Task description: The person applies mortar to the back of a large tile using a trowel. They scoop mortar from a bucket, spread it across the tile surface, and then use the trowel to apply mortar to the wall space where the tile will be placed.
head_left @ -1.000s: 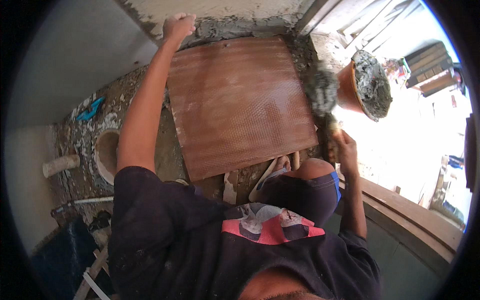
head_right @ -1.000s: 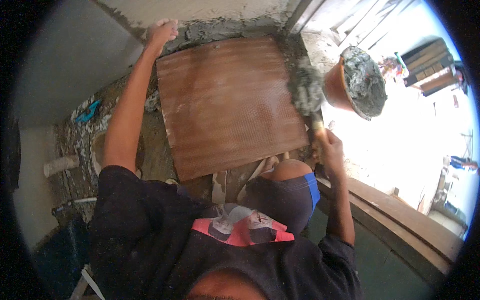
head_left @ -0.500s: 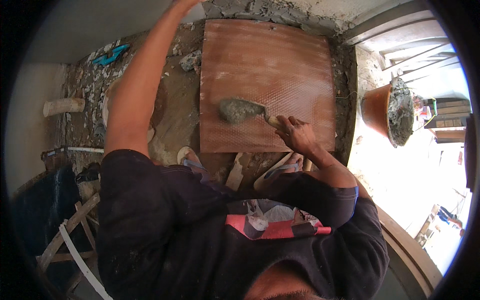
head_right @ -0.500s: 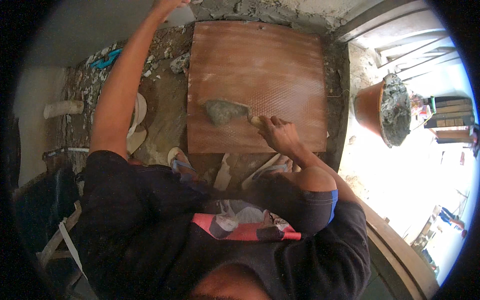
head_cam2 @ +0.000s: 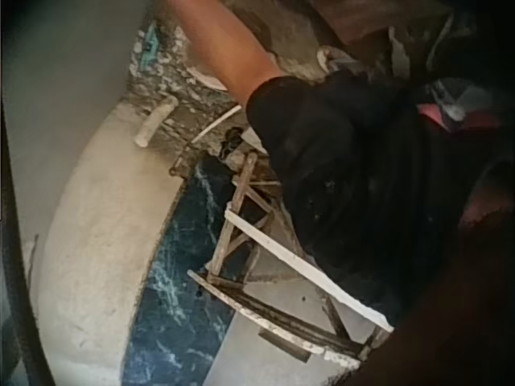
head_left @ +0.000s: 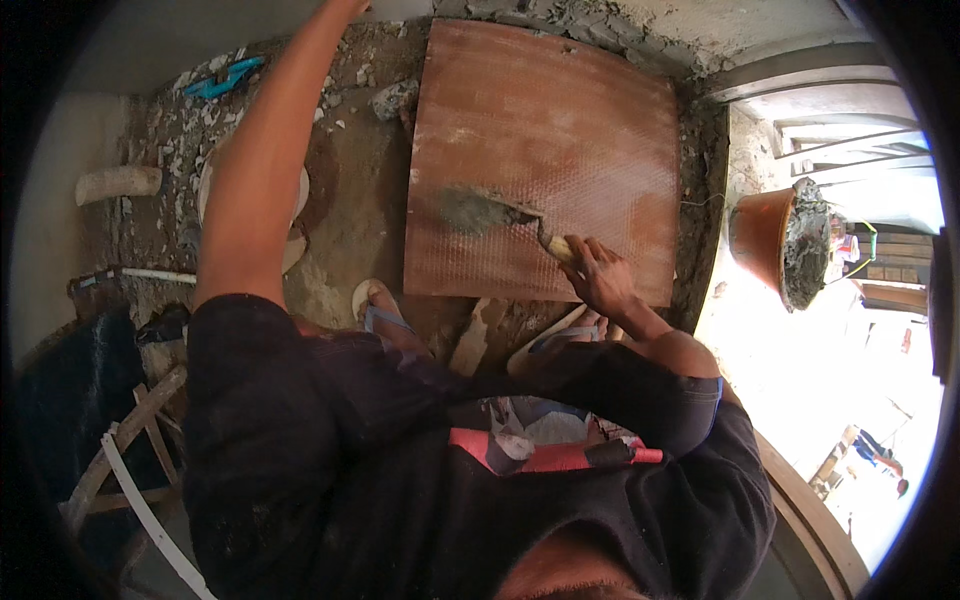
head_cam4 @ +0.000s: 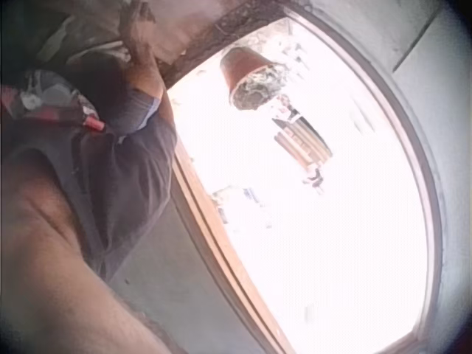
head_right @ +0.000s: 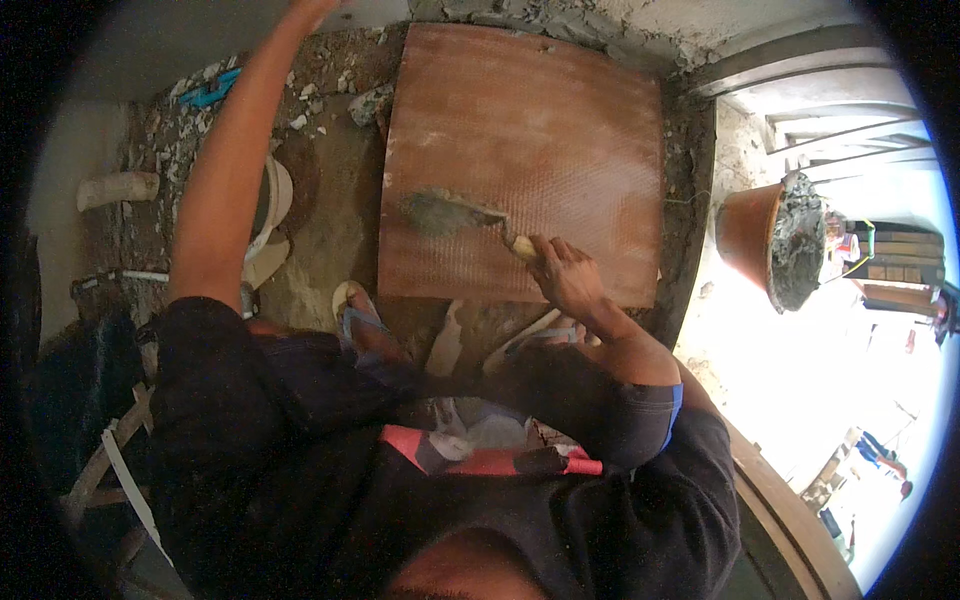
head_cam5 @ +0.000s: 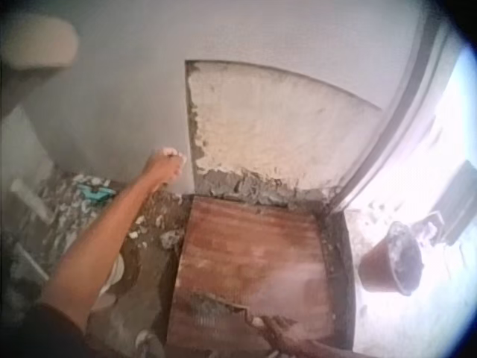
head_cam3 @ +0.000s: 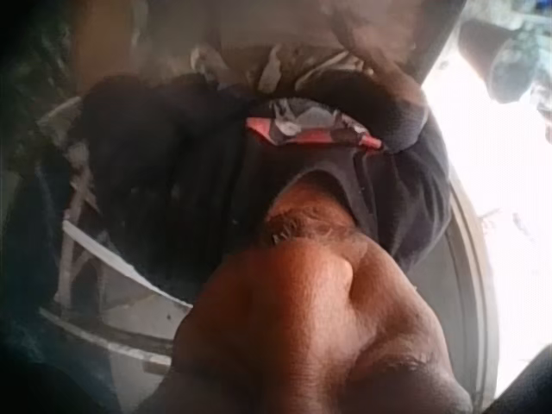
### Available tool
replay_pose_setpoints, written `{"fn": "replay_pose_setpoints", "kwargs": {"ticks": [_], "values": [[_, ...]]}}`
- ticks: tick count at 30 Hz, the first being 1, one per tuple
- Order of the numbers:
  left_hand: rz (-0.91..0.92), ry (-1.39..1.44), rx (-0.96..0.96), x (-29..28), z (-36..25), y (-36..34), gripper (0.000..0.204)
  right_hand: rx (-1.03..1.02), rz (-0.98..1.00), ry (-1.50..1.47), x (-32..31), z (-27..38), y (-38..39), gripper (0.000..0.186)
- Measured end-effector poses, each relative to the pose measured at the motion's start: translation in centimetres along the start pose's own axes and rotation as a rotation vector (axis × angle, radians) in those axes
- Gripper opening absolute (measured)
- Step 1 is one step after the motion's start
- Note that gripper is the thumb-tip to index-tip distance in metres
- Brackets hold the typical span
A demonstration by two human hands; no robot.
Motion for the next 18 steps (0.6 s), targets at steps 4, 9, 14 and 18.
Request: {"fn": "replay_pose_setpoints", "kwargs": {"ticks": [4, 9, 14, 18], "values": [[0.002, 0.099, 0.033, -0.4, 0.2, -1.7, 0.019, 0.088, 0.037, -0.013, -0.2, -0.1, -1.3, 0.04], [-0.018, 0.009, 0.038, -1.5, -0.4, -2.4, 0.019, 0.111, 0.052, -0.08, -0.5, -0.7, -2.0, 0.039], [0.056, 0.218, 0.06, -0.8, -2.2, -1.6, 0.019, 0.219, 0.167, -0.265, -2.3, -1.9, -1.5, 0.043], [0.046, 0.131, 0.071, -1.9, -1.2, -2.2, 0.017, 0.208, 0.27, -0.179, -3.8, -2.2, -2.4, 0.045]]}}
Point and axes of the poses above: each hand's wrist, its own y-axis away from the middle knuckle, its own x-axis out of the palm, z = x × y, the point moved 8 cm from there along -y, towards the middle knuckle, and after that the axes turned 8 degrees about y, right-handed, at the moved point
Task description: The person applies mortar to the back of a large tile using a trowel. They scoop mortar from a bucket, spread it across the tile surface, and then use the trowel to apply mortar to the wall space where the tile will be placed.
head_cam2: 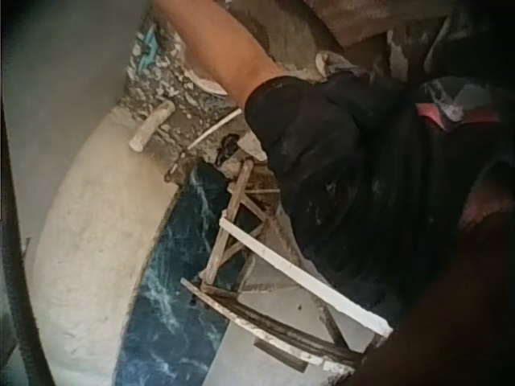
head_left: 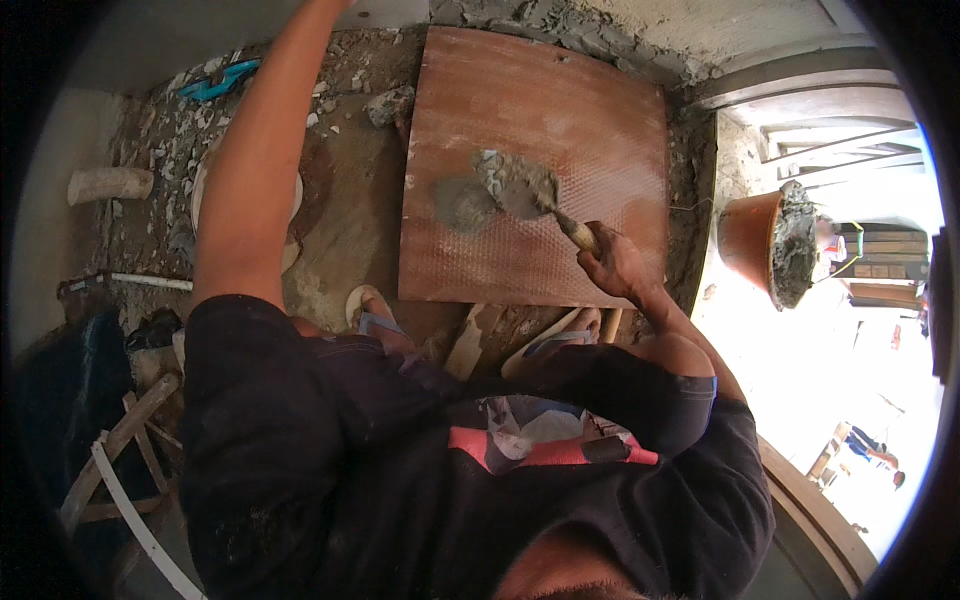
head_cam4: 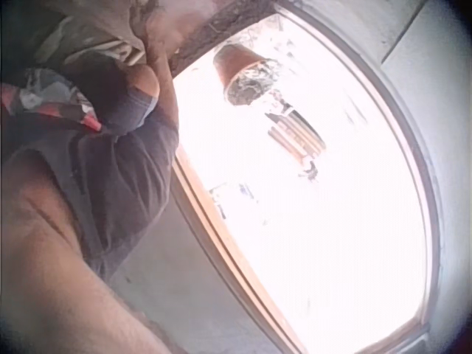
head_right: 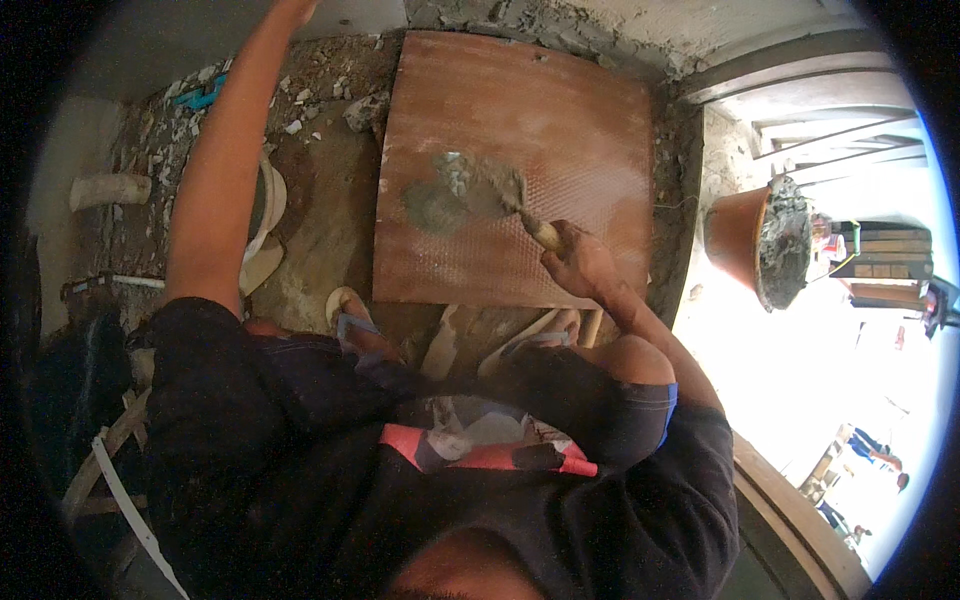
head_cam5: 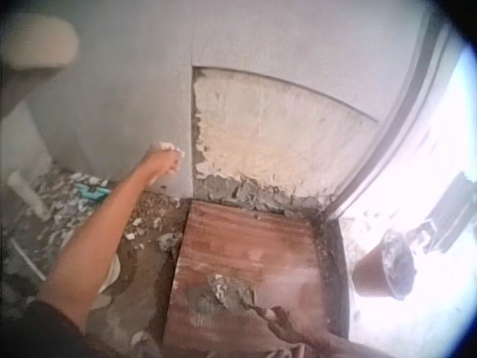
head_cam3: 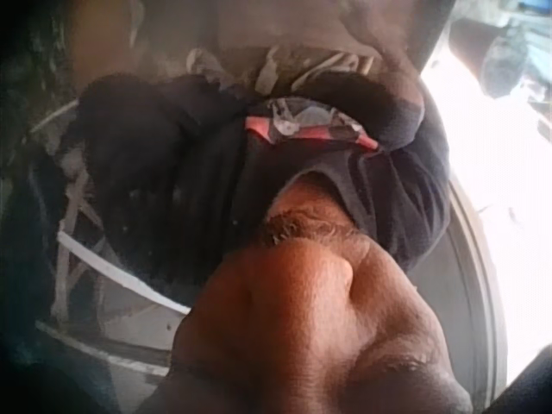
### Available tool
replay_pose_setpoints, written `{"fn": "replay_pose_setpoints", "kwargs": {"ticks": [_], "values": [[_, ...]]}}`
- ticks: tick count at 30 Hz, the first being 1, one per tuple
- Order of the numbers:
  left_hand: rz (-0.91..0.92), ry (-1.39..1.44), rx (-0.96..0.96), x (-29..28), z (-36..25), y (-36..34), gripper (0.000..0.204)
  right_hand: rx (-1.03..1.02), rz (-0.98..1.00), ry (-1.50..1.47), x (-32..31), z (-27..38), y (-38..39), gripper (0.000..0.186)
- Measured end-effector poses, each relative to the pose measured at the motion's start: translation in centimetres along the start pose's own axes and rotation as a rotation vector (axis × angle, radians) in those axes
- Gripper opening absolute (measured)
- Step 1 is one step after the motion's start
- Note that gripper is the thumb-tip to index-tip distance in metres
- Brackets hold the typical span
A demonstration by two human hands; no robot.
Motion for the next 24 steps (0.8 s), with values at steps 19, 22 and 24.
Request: {"fn": "replay_pose_setpoints", "kwargs": {"ticks": [19, 22, 24], "values": [[0.031, 0.179, 0.056, -2.1, -3.4, 0.1, 0.013, -0.113, 0.227, 0.236, 3.4, 2.1, -1.0, 0.056], [0.033, 0.203, 0.084, -3.0, -3.7, 0.4, 0.014, -0.053, 0.189, 0.237, 2.5, 0.8, -1.0, 0.052], [0.026, 0.214, 0.084, -3.7, -3.3, 0.3, 0.015, 0.003, 0.156, 0.14, 2.4, 0.3, -1.0, 0.05]]}}
Point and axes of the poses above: each hand's wrist, its own y-axis away from the middle knuckle, its own x-axis out of the palm, z = x × y, the point moved 8 cm from there along -y, towards the middle knuckle, and after that the axes turned 8 degrees about y, right-handed, at the moved point
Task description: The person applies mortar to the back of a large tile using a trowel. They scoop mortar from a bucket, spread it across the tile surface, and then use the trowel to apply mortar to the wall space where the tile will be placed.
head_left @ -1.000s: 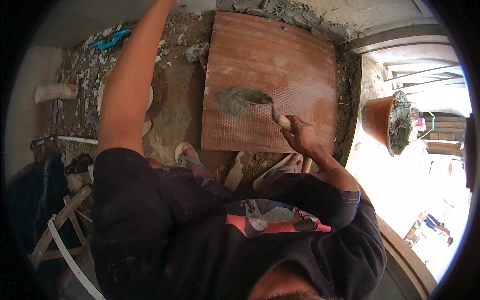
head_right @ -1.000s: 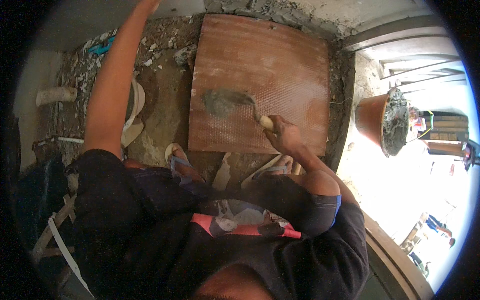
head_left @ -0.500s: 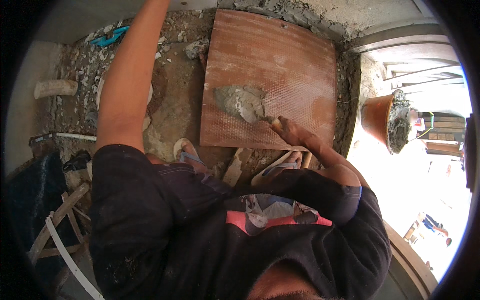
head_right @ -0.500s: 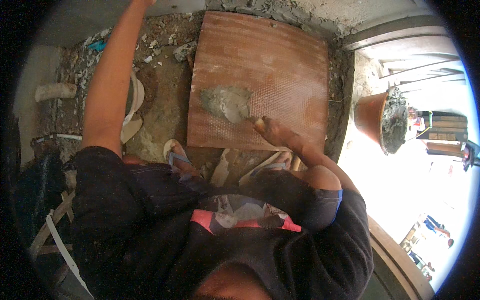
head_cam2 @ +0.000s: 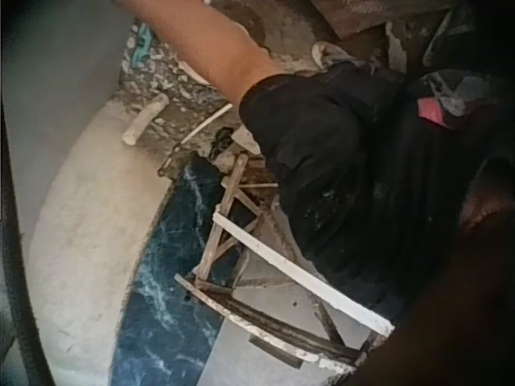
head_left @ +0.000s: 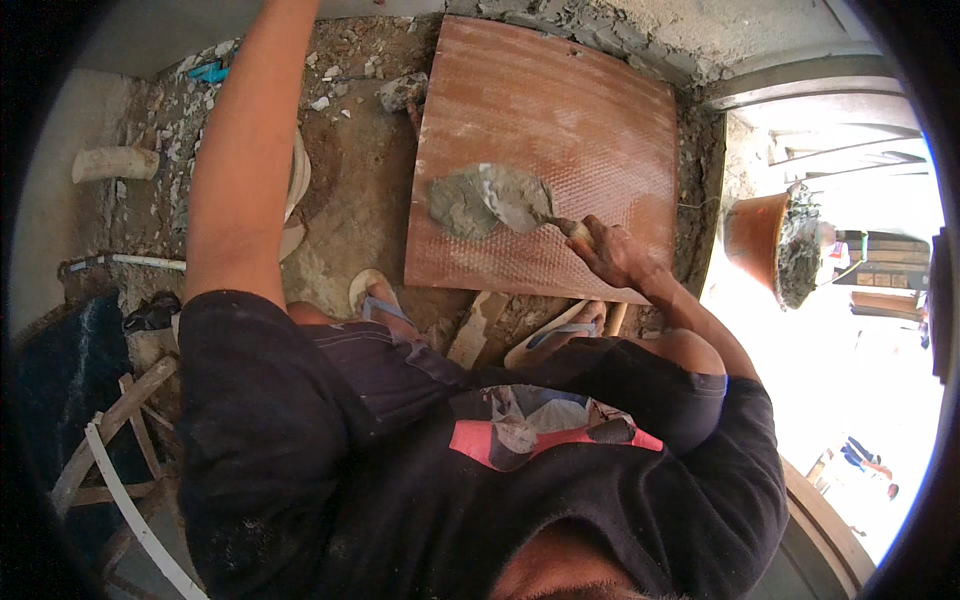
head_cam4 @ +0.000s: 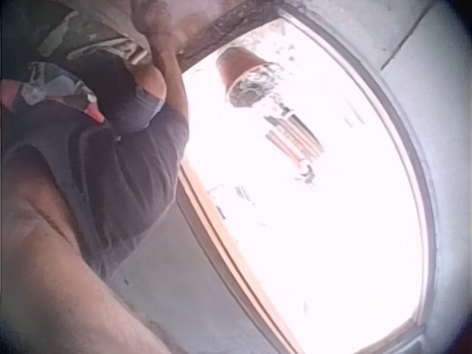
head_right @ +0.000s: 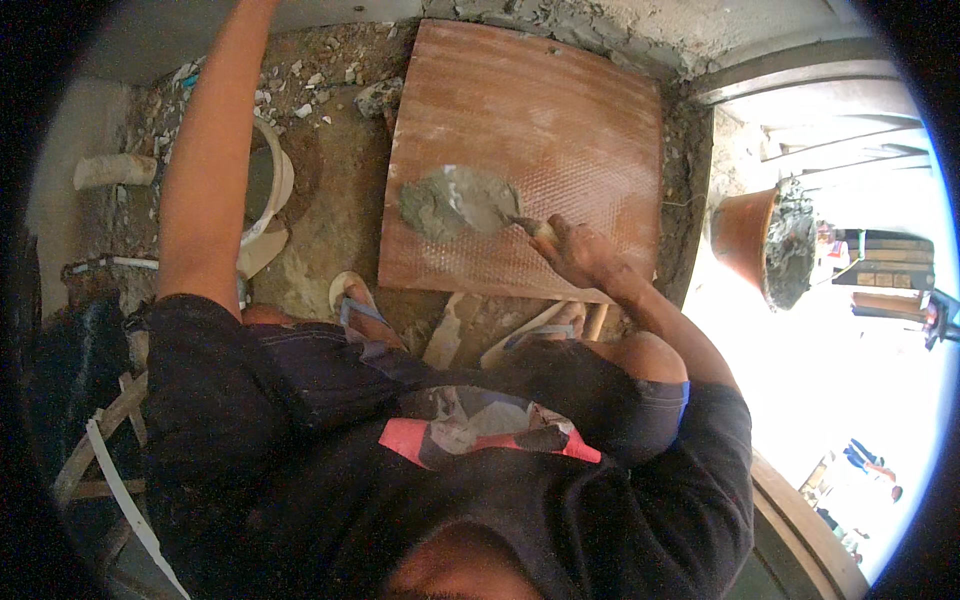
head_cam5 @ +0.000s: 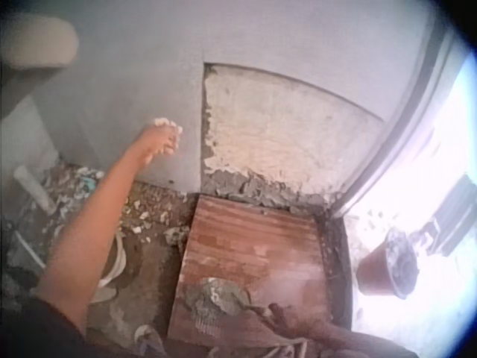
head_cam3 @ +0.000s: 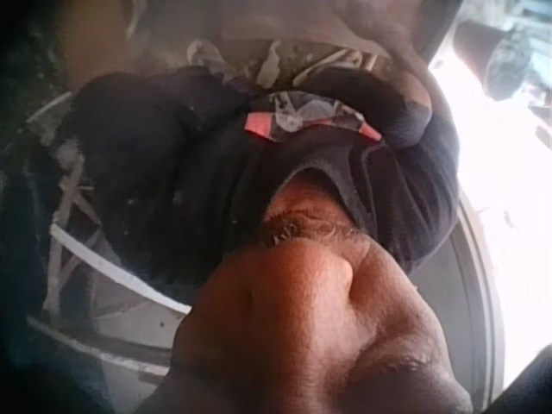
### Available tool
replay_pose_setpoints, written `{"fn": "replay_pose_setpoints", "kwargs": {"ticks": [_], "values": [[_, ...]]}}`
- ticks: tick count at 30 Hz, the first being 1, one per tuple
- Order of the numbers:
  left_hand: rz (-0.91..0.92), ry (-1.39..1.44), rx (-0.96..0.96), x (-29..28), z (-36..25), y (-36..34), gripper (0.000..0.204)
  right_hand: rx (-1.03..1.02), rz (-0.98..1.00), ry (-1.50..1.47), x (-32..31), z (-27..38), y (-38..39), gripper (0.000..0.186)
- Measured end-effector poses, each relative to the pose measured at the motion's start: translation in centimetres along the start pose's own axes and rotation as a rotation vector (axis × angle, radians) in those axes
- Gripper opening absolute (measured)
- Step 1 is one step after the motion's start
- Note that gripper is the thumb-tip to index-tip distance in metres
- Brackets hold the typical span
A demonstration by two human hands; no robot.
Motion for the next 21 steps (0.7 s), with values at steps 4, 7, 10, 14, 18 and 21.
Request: {"fn": "replay_pose_setpoints", "kwargs": {"ticks": [4, 7, 10, 14, 18, 21], "values": [[-0.092, 0.046, -0.036, 0.2, -0.4, 0.9, 0.017, -0.205, -0.103, 0.153, -0.2, 3.0, -1.3, 0.053], [-0.015, 0.032, 0.014, 1.8, -1.4, 0.3, 0.019, -0.367, -0.29, 0.212, 2.4, 2.6, -3.2, 0.049], [0.003, -0.007, 0.011, 2.4, -1.2, -0.4, 0.021, -0.358, -0.392, 0.183, 3.1, 2.3, -5.3, 0.048], [-0.022, 0.015, -0.006, 2.3, -0.6, -0.3, 0.022, -0.235, -0.238, 0.204, 2.5, 2.7, -7.4, 0.047], [0.034, 0.036, -0.01, 2.1, -0.5, -0.9, 0.025, -0.208, -0.306, 0.22, 1.7, 2.7, -7.9, 0.049], [-0.009, 0.071, -0.015, 0.5, 0.4, -0.9, 0.026, -0.194, -0.323, 0.232, 1.9, 2.4, -8.4, 0.051]]}}
Point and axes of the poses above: each hand's wrist, its own y-axis away from the middle knuckle, its own x-axis out of the palm, z = x × y, the point moved 8 cm from there along -y, towards the middle knuckle, and after that the axes turned 8 degrees about y, right-handed, at the moved point
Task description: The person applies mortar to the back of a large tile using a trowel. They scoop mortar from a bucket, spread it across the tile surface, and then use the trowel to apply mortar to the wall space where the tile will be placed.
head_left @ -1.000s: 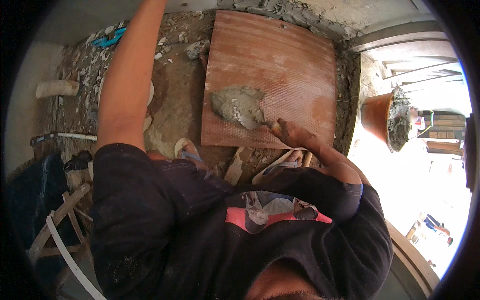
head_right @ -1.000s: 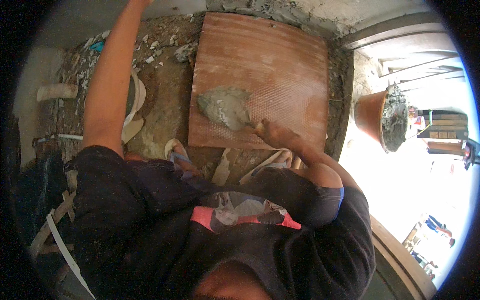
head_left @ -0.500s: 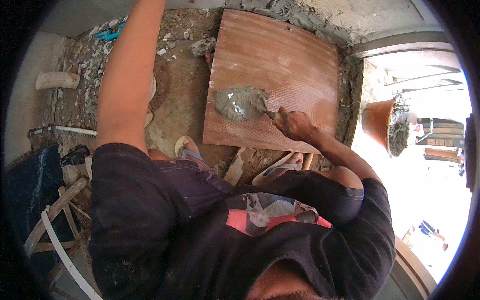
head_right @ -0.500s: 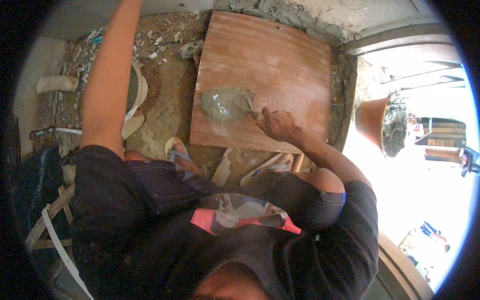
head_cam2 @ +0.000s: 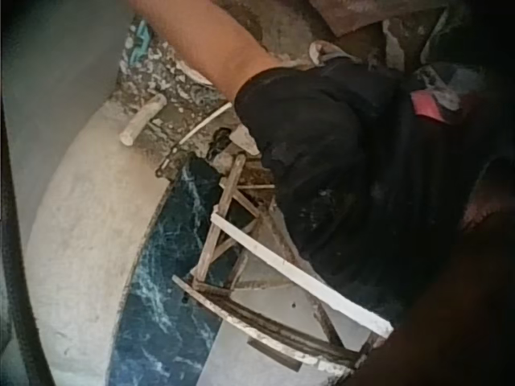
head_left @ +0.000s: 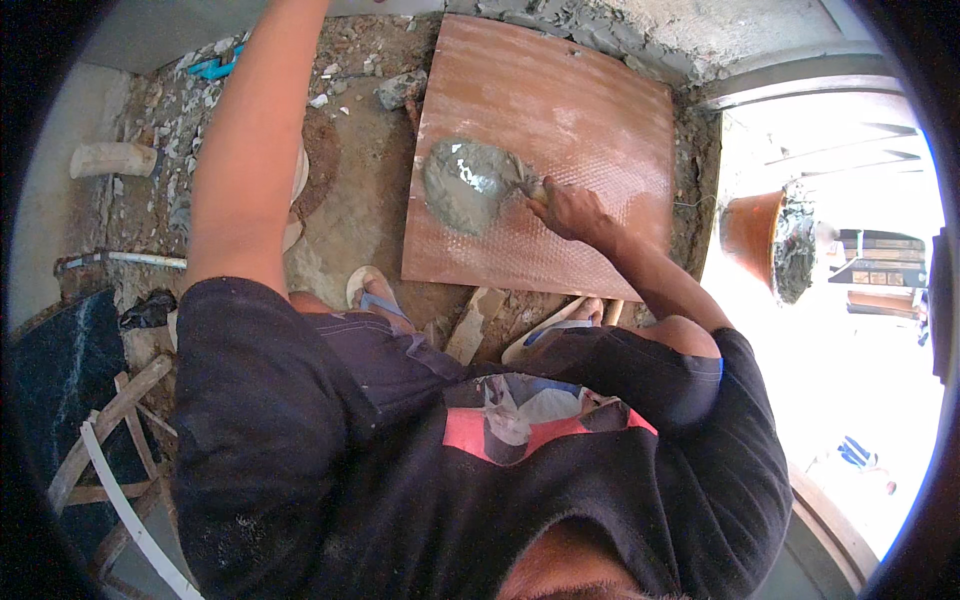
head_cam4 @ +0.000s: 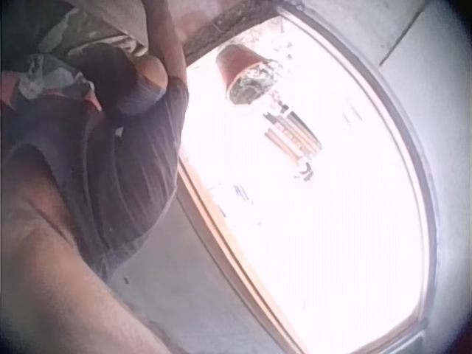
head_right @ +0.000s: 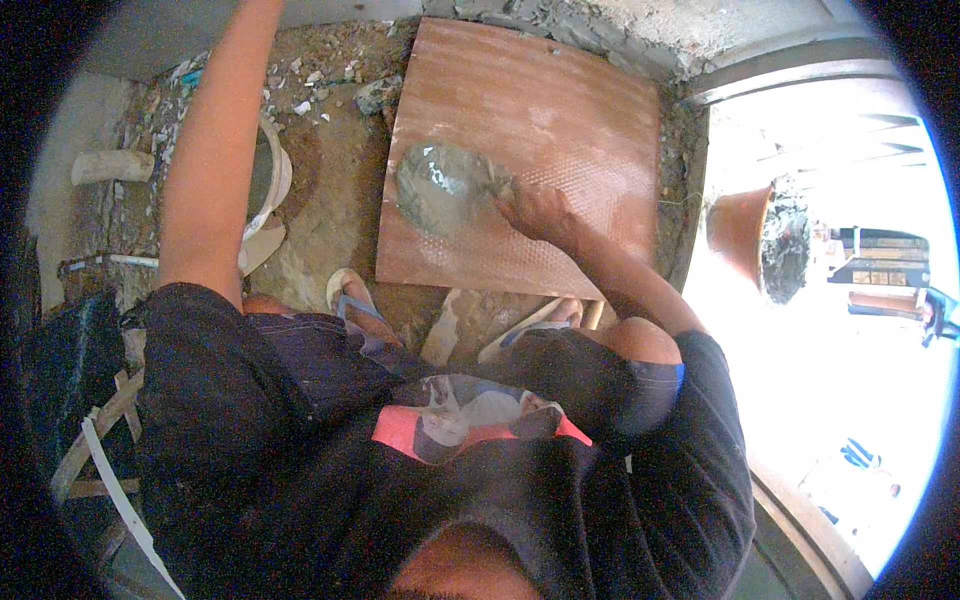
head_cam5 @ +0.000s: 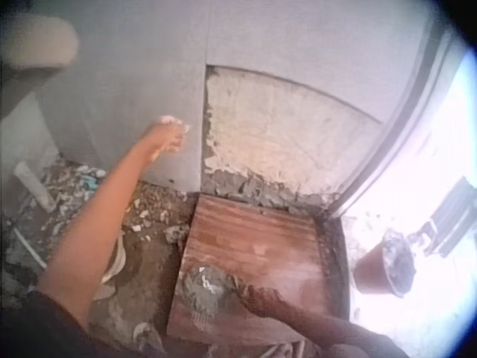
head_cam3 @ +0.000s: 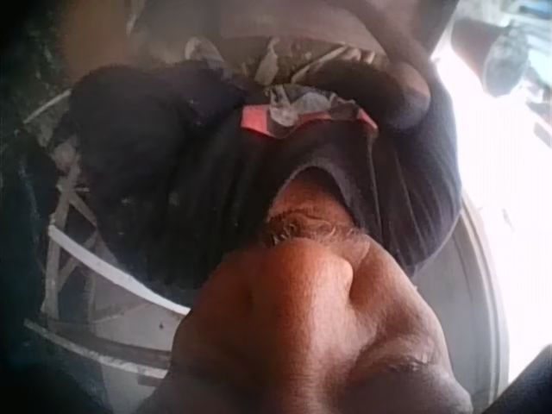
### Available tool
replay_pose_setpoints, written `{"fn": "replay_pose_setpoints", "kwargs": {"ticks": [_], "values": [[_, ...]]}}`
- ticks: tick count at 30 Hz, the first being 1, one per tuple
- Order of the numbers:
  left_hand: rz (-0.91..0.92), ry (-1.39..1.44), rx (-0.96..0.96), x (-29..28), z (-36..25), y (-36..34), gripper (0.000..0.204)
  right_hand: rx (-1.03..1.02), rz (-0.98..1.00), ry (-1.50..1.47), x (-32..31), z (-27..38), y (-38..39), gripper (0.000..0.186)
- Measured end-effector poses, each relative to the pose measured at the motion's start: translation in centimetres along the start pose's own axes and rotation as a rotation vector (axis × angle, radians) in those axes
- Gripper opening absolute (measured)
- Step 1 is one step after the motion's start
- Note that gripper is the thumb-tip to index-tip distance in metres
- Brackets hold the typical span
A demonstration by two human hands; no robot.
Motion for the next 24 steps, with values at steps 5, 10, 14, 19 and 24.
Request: {"fn": "replay_pose_setpoints", "kwargs": {"ticks": [5, 10, 14, 19, 24], "values": [[0.018, -0.117, -0.005, -0.2, -1.9, 1.9, 0.023, 0.126, 0.177, -0.2, 0.5, -0.7, -0.3, 0.055], [-0.009, -0.02, 0.018, -5.2, -3.4, 1.6, 0.021, 0.494, 0.531, -0.855, -3.2, 0.4, 5.6, 0.066], [-0.039, -0.001, 0.039, -5.1, -3.6, 1.9, 0.022, 0.588, 0.573, -0.963, 1.6, -2.5, 7.1, 0.063], [-0.015, -0.034, 0.022, -3.4, -5.2, 2.7, 0.026, 0.552, 0.693, -1.176, 3.3, 1.0, 7.9, 0.059], [-0.005, -0.014, 0.039, -1.8, -5.5, 3.2, 0.032, 0.47, 0.701, -1.039, 3.3, 1.9, 8.2, 0.054]]}}
Point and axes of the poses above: each hand's wrist, its own y-axis away from the middle knuckle, its own x-axis out of the palm, z = x × y, the point moved 8 cm from there along -y, towards the middle knuckle, and after that the axes turned 8 degrees about y, right-handed, at the moved point
